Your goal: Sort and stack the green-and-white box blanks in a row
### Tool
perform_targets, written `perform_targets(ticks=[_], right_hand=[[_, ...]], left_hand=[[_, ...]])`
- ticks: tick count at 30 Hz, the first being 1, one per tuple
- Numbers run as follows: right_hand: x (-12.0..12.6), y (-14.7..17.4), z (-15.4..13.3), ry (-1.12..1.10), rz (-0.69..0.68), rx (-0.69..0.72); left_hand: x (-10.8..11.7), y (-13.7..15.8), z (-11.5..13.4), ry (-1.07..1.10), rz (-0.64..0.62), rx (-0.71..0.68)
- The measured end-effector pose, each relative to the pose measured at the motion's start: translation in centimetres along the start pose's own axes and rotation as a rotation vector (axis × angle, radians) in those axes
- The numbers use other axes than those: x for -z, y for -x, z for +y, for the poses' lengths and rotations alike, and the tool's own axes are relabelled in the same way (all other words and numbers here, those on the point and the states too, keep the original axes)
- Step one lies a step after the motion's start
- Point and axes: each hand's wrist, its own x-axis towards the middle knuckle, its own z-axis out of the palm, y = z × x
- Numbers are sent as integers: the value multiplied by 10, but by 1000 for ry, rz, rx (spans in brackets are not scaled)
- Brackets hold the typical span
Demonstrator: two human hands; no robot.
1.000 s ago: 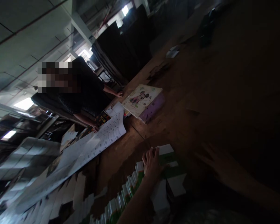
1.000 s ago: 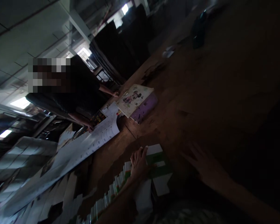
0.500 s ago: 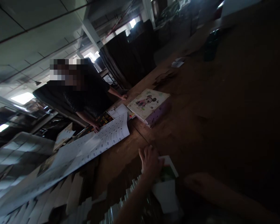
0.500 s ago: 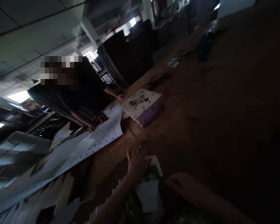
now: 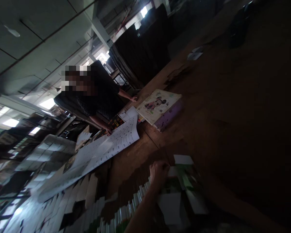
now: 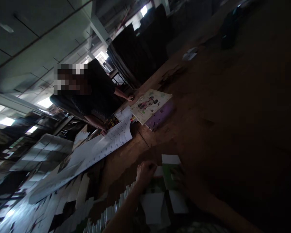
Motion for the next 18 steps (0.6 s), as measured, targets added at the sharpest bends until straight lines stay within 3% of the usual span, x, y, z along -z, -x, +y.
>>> perform_targets(ticks=[4,11,18], right_hand=[[-18,8,-20,-6,-36,29],[-9,16,-21,55,-74,82],[-21,18,-19,252,-9,98]], left_hand=[[-4,-1,1,-1,-4,18],[-11,0,4,-64,14,-14],[-11,4,6,-116,-16,-41]])
